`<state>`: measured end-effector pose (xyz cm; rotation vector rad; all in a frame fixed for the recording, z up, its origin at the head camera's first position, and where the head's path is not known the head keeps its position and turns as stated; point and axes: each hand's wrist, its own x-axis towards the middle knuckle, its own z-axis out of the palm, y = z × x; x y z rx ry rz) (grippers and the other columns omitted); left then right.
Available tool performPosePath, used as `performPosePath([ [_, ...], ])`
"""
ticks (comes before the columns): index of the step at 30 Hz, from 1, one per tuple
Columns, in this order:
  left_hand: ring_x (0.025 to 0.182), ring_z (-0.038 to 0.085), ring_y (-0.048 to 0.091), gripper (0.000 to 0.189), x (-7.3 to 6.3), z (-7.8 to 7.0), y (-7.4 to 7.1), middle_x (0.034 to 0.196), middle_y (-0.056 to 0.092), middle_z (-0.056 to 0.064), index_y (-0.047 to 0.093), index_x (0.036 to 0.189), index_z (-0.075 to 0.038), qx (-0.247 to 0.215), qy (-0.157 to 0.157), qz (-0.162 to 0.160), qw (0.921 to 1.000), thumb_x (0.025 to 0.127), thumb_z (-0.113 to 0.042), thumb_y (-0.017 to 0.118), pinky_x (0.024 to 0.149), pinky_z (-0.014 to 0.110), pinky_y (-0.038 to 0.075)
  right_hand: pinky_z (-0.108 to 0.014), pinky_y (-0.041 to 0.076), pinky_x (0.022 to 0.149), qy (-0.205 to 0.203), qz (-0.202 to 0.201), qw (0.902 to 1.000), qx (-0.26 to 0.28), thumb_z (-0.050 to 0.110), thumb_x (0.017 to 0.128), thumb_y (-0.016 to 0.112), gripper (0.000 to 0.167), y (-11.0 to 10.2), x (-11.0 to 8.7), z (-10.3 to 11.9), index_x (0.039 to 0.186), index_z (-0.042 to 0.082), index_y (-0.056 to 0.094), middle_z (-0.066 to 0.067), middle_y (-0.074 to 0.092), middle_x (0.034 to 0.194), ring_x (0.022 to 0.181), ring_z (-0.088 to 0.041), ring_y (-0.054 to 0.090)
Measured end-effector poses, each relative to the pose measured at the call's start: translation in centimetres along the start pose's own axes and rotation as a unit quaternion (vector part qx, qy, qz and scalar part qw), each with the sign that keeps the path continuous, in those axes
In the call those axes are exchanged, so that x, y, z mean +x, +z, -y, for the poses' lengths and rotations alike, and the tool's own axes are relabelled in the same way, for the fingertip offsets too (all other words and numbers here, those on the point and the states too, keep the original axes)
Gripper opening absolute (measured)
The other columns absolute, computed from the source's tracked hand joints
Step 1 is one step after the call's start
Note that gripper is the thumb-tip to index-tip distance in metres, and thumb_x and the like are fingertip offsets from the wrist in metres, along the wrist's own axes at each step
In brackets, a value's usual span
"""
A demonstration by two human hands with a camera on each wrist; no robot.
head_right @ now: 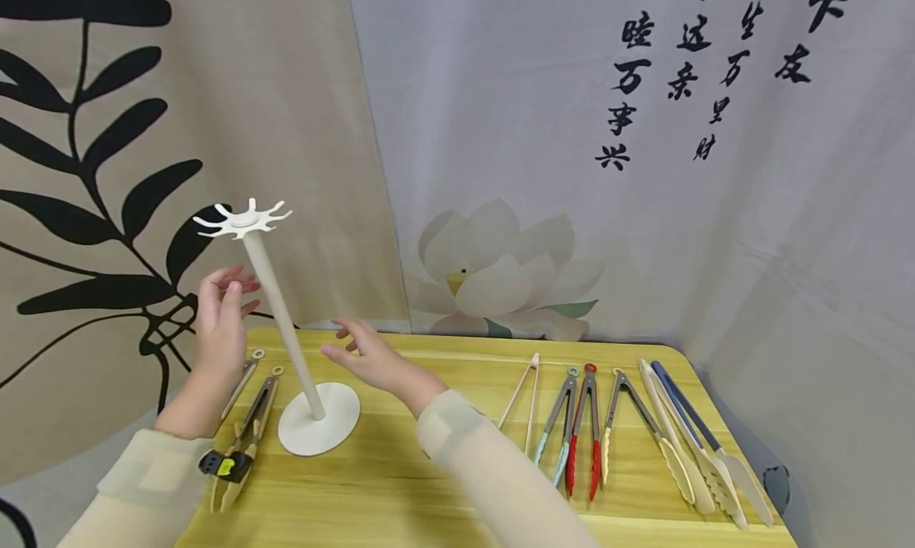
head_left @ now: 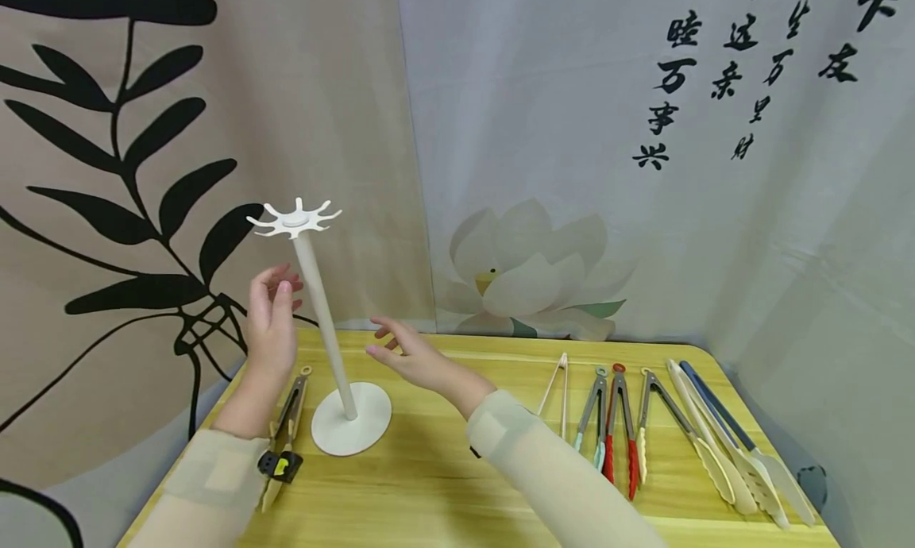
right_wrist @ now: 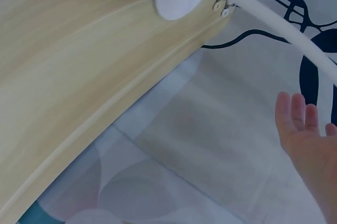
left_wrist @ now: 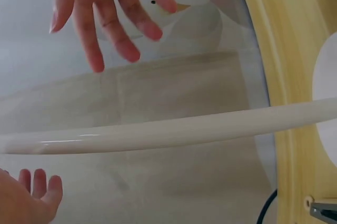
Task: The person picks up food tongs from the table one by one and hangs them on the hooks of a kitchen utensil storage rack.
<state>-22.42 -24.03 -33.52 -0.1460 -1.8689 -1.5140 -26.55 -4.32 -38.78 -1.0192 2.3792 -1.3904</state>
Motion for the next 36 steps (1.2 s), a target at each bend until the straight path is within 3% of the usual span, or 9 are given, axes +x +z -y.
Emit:
performPosePath([
  [6,0.114,0.007,0.048,0.043,0.3,-0.3,-0.1,0.135,0.049,0.011,0.034,0.145,-0.010,0.003,-0.027,0.050,0.9984,0.104,-0.022,0.030,0.099,0.033,0.043,-0.039,0.042,0.100,-0.021,-0.026,0.9993,0.014,0.030,0.099,0.048,0.057,1.6,1.2,0.7,0.150,0.014,0.026,-0.012,0.040,0.142,0.122,-0.027,0.046],
  [10,0.113,0.004,0.048,0.045,0.6,-0.4,-0.2,0.140,0.045,0.015,0.032,0.148,-0.016,-0.005,-0.036,0.078,0.9963,0.104,-0.024,0.032,0.099,0.028,0.044,-0.045,0.036,0.108,-0.029,-0.036,0.9981,0.041,0.032,0.101,0.044,0.059,2.4,1.9,0.8,0.153,0.022,0.017,-0.008,0.031,0.150,0.133,-0.028,0.038],
  [14,0.112,0.002,0.050,0.046,0.9,-0.7,-0.4,0.138,0.046,0.015,0.031,0.149,-0.017,-0.004,-0.030,0.098,0.9947,0.103,-0.026,0.034,0.098,0.022,0.045,-0.043,0.037,0.107,-0.024,-0.039,0.9933,0.106,0.035,0.102,0.039,0.057,3.1,2.7,0.7,0.152,0.033,0.012,-0.002,0.028,0.153,0.139,-0.027,0.033],
  [22,0.106,0.003,0.053,0.046,1.4,-0.5,-0.4,0.118,0.050,-0.011,0.034,0.147,-0.012,-0.005,-0.015,0.092,0.9956,0.102,-0.020,0.040,0.090,0.012,0.045,-0.042,0.038,0.106,-0.023,-0.060,0.9778,0.199,0.033,0.103,0.035,0.049,4.6,3.8,0.8,0.150,0.038,0.020,-0.003,0.038,0.149,0.133,-0.025,0.042],
  [28,0.099,-0.001,0.055,0.043,1.6,-0.1,0.0,0.108,0.051,-0.013,0.040,0.143,-0.007,0.025,0.004,0.082,0.9963,0.101,-0.015,0.043,0.084,0.009,0.045,-0.037,0.043,0.098,0.006,-0.078,0.9715,0.224,0.038,0.101,0.036,0.046,5.7,4.4,1.6,0.146,0.043,0.028,0.002,0.046,0.140,0.119,-0.016,0.051],
  [36,0.093,-0.001,0.055,0.041,2.0,0.5,0.3,0.104,0.049,-0.013,0.042,0.140,-0.002,0.034,0.015,0.067,0.9970,0.099,-0.006,0.044,0.079,0.008,0.046,-0.025,0.045,0.084,-0.011,-0.144,0.9658,0.216,0.027,0.101,0.043,0.042,6.8,5.4,2.1,0.143,0.021,0.042,-0.009,0.053,0.129,0.103,-0.013,0.054],
])
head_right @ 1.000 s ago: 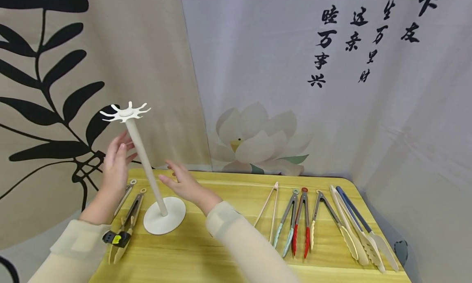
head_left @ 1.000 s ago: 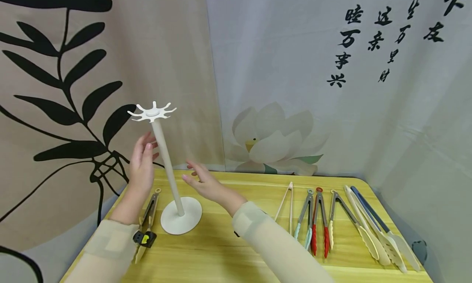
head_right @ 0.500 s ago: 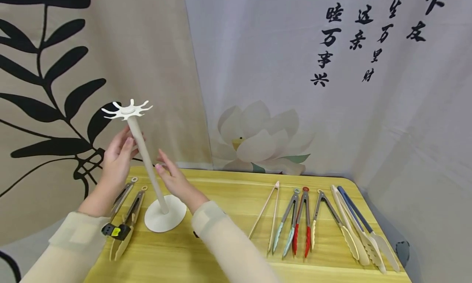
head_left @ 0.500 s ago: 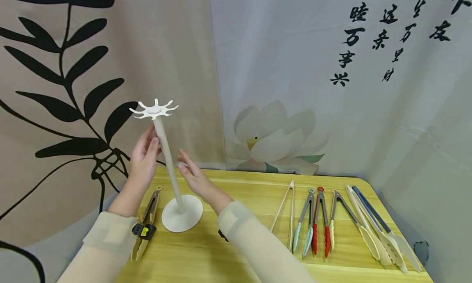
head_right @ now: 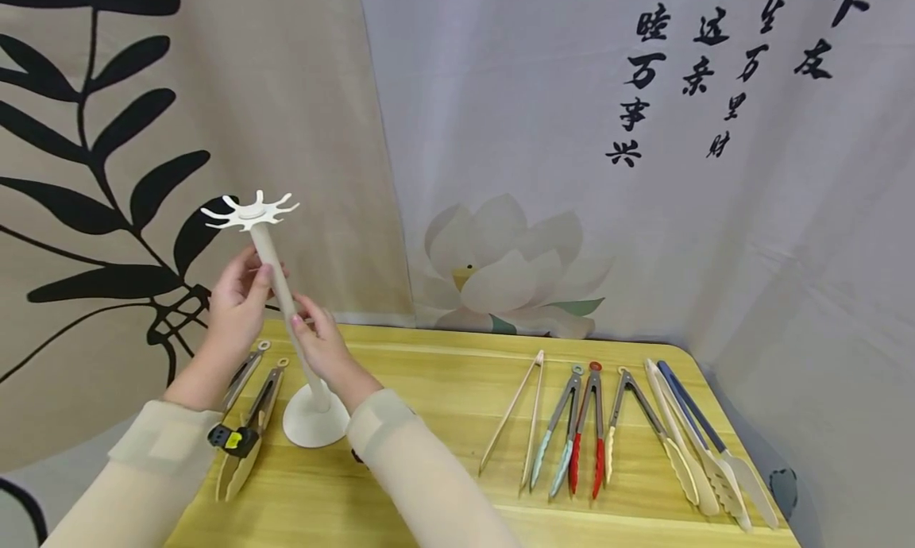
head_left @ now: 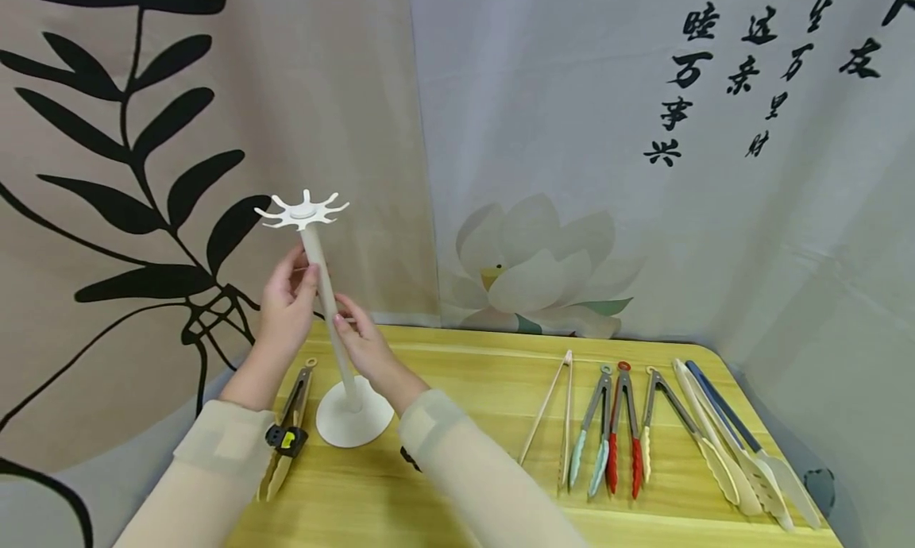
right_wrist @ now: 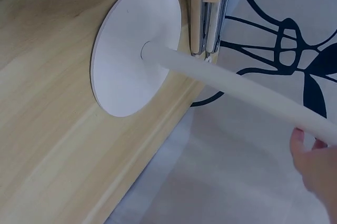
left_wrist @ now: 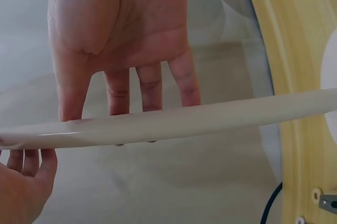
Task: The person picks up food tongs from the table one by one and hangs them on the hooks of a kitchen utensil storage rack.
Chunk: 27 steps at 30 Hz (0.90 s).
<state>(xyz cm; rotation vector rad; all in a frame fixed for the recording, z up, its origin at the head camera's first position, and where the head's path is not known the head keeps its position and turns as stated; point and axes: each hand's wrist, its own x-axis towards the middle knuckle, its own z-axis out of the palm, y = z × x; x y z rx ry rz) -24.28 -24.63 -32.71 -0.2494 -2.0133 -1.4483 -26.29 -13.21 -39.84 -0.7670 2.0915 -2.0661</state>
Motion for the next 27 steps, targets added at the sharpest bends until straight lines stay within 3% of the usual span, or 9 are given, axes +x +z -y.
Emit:
performPosePath([
  [5,0.092,-0.001,0.055,0.041,-0.1,-0.2,0.1,0.104,0.051,-0.009,0.042,0.140,-0.004,-0.001,0.004,0.002,1.0000,0.099,-0.009,0.045,0.076,0.008,0.047,-0.022,0.047,0.081,-0.021,-0.014,0.9994,-0.024,0.019,0.100,0.047,0.038,0.1,0.3,-0.4,0.138,0.014,0.047,-0.013,0.055,0.123,0.100,-0.016,0.056],
  [17,0.097,-0.001,0.053,0.042,-0.3,-0.7,0.0,0.111,0.050,-0.005,0.039,0.141,-0.005,0.021,-0.008,0.011,0.9997,0.101,-0.016,0.042,0.080,0.008,0.046,-0.021,0.049,0.077,-0.025,-0.029,0.9985,-0.038,0.019,0.097,0.052,0.037,0.3,0.3,-0.2,0.134,0.013,0.051,-0.014,0.061,0.119,0.098,-0.017,0.060],
  [27,0.095,-0.001,0.053,0.039,-0.3,-1.2,0.4,0.112,0.056,0.014,0.041,0.139,-0.002,0.020,-0.006,-0.003,0.9998,0.100,-0.010,0.042,0.082,0.012,0.043,-0.017,0.048,0.076,-0.026,-0.041,0.9980,-0.040,0.014,0.095,0.056,0.039,0.1,0.3,-0.1,0.134,0.012,0.055,-0.015,0.062,0.116,0.095,-0.016,0.060],
])
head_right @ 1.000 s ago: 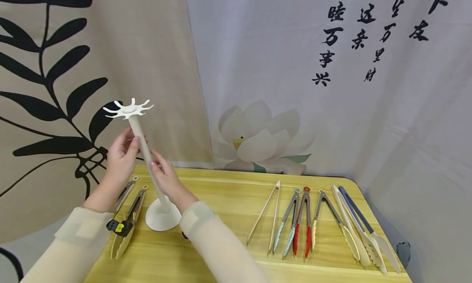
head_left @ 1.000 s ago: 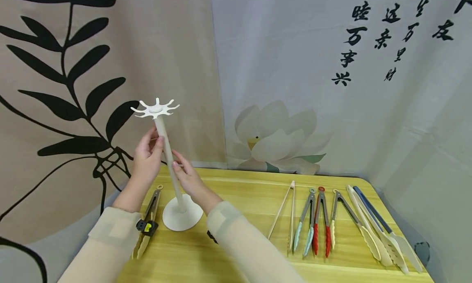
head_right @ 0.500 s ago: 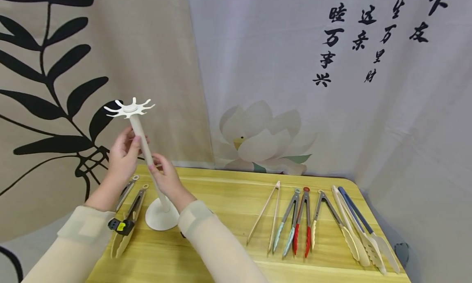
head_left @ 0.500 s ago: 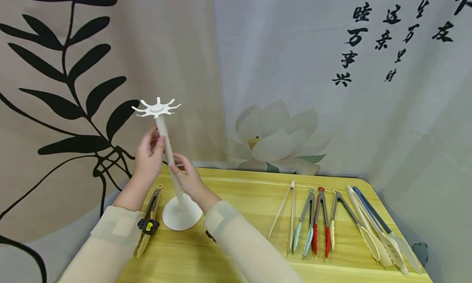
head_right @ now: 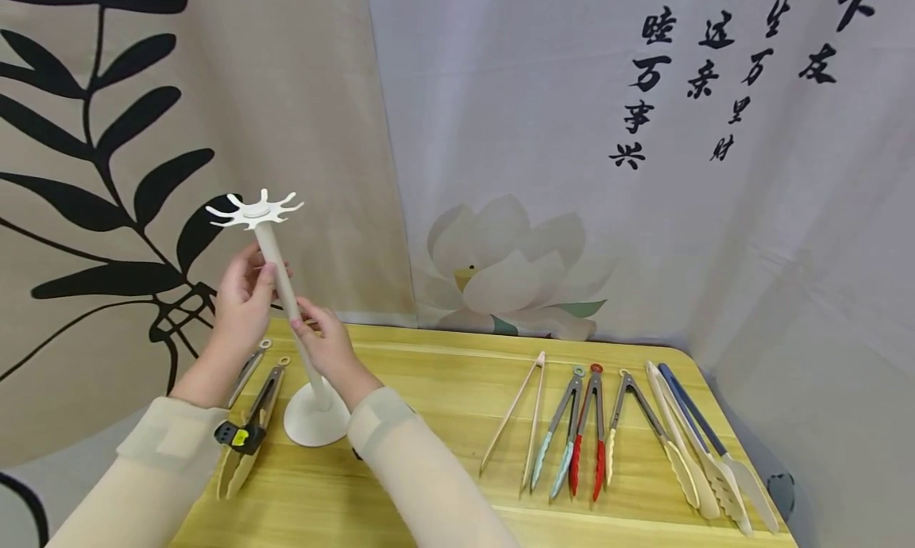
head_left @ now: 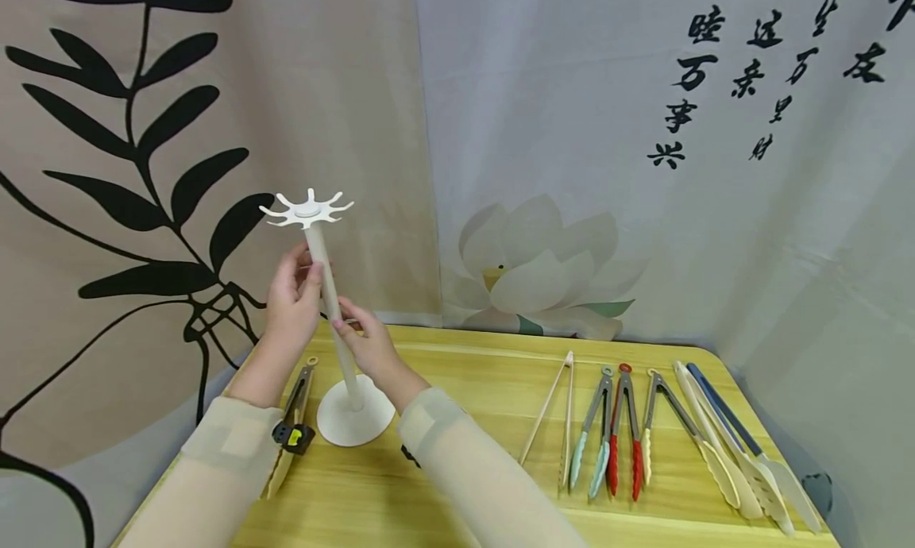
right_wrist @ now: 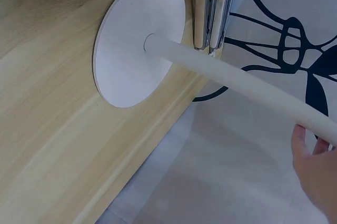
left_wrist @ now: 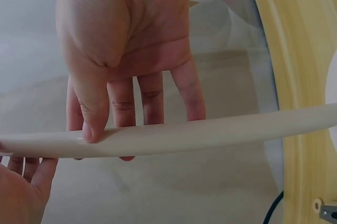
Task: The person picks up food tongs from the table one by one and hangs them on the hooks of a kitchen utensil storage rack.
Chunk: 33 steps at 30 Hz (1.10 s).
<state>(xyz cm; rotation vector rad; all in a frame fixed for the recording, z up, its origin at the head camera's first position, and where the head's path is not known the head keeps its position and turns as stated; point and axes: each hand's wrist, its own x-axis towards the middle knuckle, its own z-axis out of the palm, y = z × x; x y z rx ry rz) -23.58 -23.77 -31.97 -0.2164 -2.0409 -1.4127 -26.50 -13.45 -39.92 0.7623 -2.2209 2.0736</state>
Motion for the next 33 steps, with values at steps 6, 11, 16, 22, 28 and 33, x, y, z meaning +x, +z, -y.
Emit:
performPosePath([
  [6,0.095,0.000,0.052,0.039,0.1,-0.8,0.2,0.112,0.056,0.016,0.041,0.138,0.000,-0.005,-0.015,0.002,0.9999,0.100,-0.008,0.042,0.084,0.014,0.041,-0.017,0.048,0.074,0.008,-0.002,0.9999,0.007,0.015,0.095,0.056,0.038,-0.3,-0.2,0.4,0.133,0.016,0.057,-0.012,0.062,0.115,0.092,-0.011,0.058],
  [11,0.098,0.000,0.051,0.039,0.3,-0.1,0.3,0.111,0.056,0.011,0.041,0.138,-0.003,0.006,-0.011,0.005,0.9999,0.100,-0.012,0.043,0.088,0.016,0.041,-0.018,0.049,0.073,0.007,0.002,1.0000,0.006,0.017,0.095,0.057,0.038,-0.5,0.1,-0.1,0.133,0.018,0.057,-0.012,0.063,0.114,0.091,-0.009,0.058],
  [16,0.099,0.002,0.052,0.038,0.2,-0.2,0.6,0.109,0.055,0.006,0.042,0.137,-0.004,-0.003,-0.007,0.006,1.0000,0.100,-0.013,0.044,0.088,0.015,0.042,-0.017,0.049,0.073,0.006,0.004,0.9999,0.012,0.016,0.095,0.057,0.039,-0.9,0.0,0.0,0.133,0.016,0.056,-0.013,0.064,0.115,0.090,-0.009,0.058],
  [22,0.097,-0.001,0.052,0.037,-0.1,-0.4,0.8,0.110,0.054,0.009,0.043,0.136,-0.002,-0.002,-0.001,0.008,1.0000,0.100,-0.010,0.044,0.085,0.012,0.041,-0.017,0.049,0.073,0.004,0.014,0.9997,0.018,0.017,0.095,0.056,0.039,-1.3,-0.3,0.0,0.134,0.016,0.055,-0.013,0.063,0.115,0.091,-0.010,0.058],
  [28,0.098,0.008,0.054,0.037,-0.7,-2.7,1.0,0.112,0.053,0.021,0.040,0.135,0.005,-0.003,0.007,0.033,0.9994,0.099,-0.005,0.042,0.083,0.010,0.042,-0.027,0.053,0.078,0.013,0.023,0.9996,0.011,0.019,0.096,0.055,0.039,-2.1,-0.6,-0.2,0.136,0.017,0.054,-0.012,0.062,0.117,0.095,-0.012,0.059],
  [33,0.099,0.013,0.055,0.036,-0.8,-2.8,1.3,0.109,0.056,0.023,0.042,0.133,0.006,0.000,0.016,0.026,0.9995,0.099,-0.004,0.043,0.083,0.011,0.041,-0.032,0.054,0.081,0.017,0.026,0.9994,0.014,0.020,0.097,0.054,0.039,-2.5,-0.7,-0.3,0.136,0.017,0.053,-0.012,0.061,0.117,0.095,-0.012,0.058],
])
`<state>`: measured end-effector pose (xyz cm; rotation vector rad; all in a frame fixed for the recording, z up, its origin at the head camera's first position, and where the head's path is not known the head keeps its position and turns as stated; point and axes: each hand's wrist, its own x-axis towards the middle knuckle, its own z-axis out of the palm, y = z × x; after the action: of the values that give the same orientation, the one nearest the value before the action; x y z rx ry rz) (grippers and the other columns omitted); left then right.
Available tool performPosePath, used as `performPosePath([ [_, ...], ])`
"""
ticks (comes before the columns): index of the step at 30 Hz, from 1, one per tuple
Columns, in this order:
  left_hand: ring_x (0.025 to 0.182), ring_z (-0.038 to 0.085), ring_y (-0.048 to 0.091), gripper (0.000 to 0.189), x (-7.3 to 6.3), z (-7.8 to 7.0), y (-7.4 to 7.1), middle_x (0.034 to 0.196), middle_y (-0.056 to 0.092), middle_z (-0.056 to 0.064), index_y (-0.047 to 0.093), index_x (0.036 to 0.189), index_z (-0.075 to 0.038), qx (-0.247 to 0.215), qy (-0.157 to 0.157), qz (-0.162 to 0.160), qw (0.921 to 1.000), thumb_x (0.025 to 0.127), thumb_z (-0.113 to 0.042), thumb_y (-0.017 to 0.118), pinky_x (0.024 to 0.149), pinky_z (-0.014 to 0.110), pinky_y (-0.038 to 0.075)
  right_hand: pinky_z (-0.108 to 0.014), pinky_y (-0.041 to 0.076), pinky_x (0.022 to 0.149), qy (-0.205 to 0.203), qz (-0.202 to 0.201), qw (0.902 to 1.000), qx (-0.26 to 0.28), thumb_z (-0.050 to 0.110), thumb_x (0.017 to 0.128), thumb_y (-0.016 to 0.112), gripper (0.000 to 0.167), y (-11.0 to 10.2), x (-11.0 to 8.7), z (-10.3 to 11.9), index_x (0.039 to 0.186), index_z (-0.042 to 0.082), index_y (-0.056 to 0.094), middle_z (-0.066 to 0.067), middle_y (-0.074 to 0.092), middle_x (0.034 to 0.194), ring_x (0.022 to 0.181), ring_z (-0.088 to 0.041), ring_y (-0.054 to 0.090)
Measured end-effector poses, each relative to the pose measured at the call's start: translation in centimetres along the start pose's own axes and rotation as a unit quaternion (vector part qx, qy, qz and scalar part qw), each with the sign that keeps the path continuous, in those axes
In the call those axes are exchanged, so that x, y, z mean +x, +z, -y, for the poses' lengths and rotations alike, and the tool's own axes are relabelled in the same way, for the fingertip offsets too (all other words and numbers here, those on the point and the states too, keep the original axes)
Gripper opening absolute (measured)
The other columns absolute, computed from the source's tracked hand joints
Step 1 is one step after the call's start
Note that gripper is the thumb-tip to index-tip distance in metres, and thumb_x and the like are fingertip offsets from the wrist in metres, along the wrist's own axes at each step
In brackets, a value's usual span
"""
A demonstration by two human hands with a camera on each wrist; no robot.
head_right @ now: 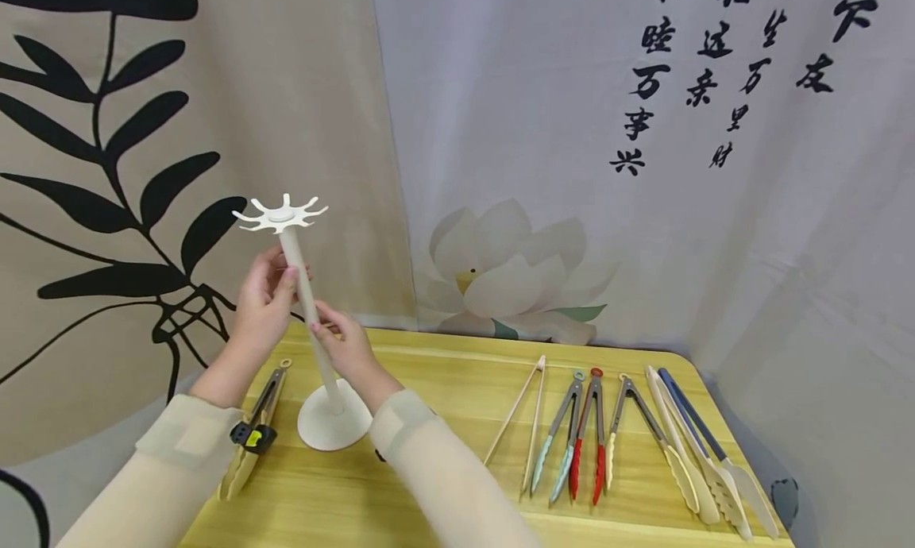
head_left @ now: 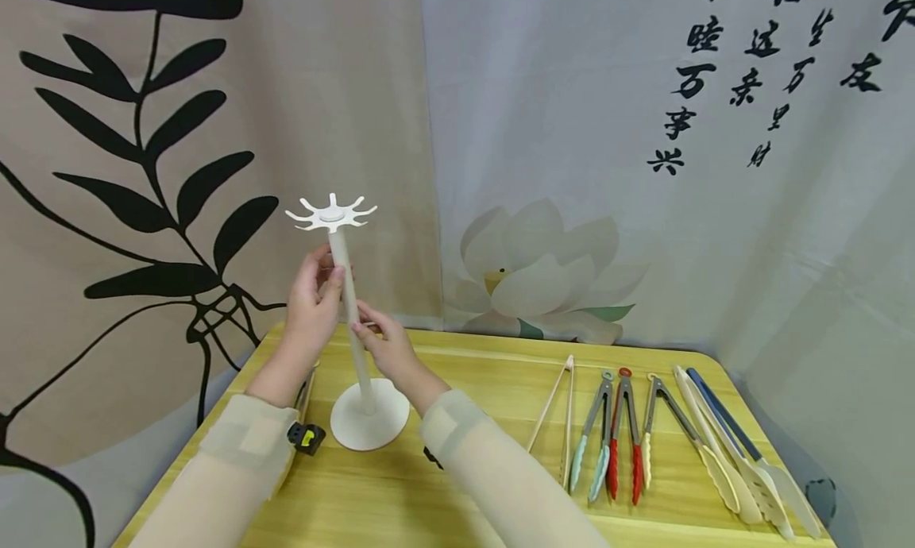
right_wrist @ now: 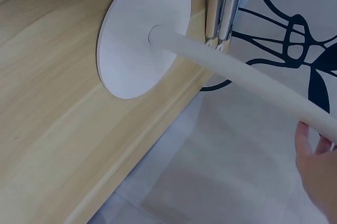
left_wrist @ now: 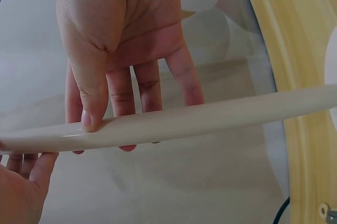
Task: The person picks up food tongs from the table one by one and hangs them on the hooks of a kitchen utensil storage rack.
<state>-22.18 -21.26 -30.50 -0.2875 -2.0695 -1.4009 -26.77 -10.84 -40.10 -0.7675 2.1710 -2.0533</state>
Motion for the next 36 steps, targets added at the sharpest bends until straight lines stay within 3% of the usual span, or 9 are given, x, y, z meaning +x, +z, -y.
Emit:
performPosePath([
  [6,0.098,0.004,0.053,0.037,0.4,2.1,0.4,0.111,0.057,0.019,0.043,0.136,-0.003,0.004,0.004,0.006,1.0000,0.100,-0.011,0.044,0.082,0.013,0.043,-0.025,0.052,0.076,-0.007,-0.004,1.0000,0.000,0.019,0.096,0.054,0.040,-0.4,-0.2,-0.1,0.136,0.015,0.053,-0.013,0.061,0.117,0.094,-0.012,0.058],
  [10,0.101,0.010,0.054,0.037,0.4,2.2,0.6,0.112,0.058,0.015,0.043,0.136,-0.007,0.008,-0.002,0.013,0.9999,0.100,-0.016,0.044,0.083,0.015,0.044,-0.034,0.054,0.079,-0.007,-0.004,1.0000,0.002,0.018,0.097,0.054,0.040,-0.6,-0.4,0.0,0.136,0.014,0.053,-0.014,0.061,0.117,0.094,-0.014,0.058],
  [15,0.103,0.018,0.054,0.037,0.4,2.2,0.9,0.113,0.058,0.019,0.043,0.136,-0.006,0.003,0.003,0.016,0.9999,0.100,-0.014,0.045,0.079,0.014,0.044,-0.049,0.052,0.086,-0.003,-0.004,0.9999,0.010,0.014,0.097,0.052,0.039,-1.1,-0.9,0.8,0.136,0.009,0.052,-0.018,0.060,0.118,0.097,-0.020,0.058],
  [21,0.104,0.020,0.055,0.038,0.5,2.1,1.3,0.114,0.058,0.018,0.043,0.136,-0.005,0.014,0.007,0.024,0.9996,0.100,-0.015,0.045,0.076,0.012,0.045,-0.050,0.051,0.087,-0.002,0.000,0.9999,0.016,0.008,0.097,0.051,0.038,-1.9,-2.1,3.1,0.135,0.004,0.052,-0.022,0.059,0.117,0.097,-0.024,0.058],
  [28,0.110,0.028,0.055,0.038,0.2,0.9,1.7,0.114,0.056,0.021,0.040,0.137,-0.002,0.021,-0.002,0.040,0.9990,0.100,-0.012,0.043,0.085,0.042,0.050,-0.047,0.052,0.088,0.004,-0.006,0.9998,0.016,0.006,0.097,0.051,0.038,-2.4,-2.5,3.4,0.135,0.003,0.051,-0.023,0.059,0.117,0.098,-0.024,0.058],
  [30,0.108,0.028,0.055,0.039,0.2,0.8,1.8,0.115,0.056,0.022,0.039,0.138,-0.001,0.025,0.003,0.043,0.9988,0.100,-0.011,0.043,0.085,0.039,0.050,-0.046,0.052,0.087,0.004,-0.005,0.9998,0.017,0.006,0.097,0.051,0.039,-2.6,-2.5,3.2,0.135,0.003,0.051,-0.023,0.059,0.118,0.098,-0.025,0.059],
  [34,0.103,0.023,0.056,0.040,0.4,1.6,2.2,0.114,0.058,0.020,0.040,0.138,-0.003,0.015,0.015,0.042,0.9989,0.100,-0.016,0.045,0.079,0.017,0.047,-0.043,0.053,0.085,0.004,0.002,0.9999,0.014,0.008,0.097,0.050,0.040,-3.0,-2.5,2.8,0.137,0.005,0.049,-0.021,0.059,0.121,0.099,-0.024,0.058],
  [36,0.101,0.024,0.056,0.040,0.3,0.8,2.3,0.114,0.058,0.022,0.041,0.137,-0.001,0.006,0.018,0.040,0.9990,0.099,-0.014,0.045,0.076,0.010,0.045,-0.042,0.054,0.085,0.000,0.005,0.9999,0.013,0.009,0.097,0.050,0.041,-3.3,-2.5,2.7,0.138,0.005,0.049,-0.022,0.059,0.121,0.099,-0.025,0.059],
])
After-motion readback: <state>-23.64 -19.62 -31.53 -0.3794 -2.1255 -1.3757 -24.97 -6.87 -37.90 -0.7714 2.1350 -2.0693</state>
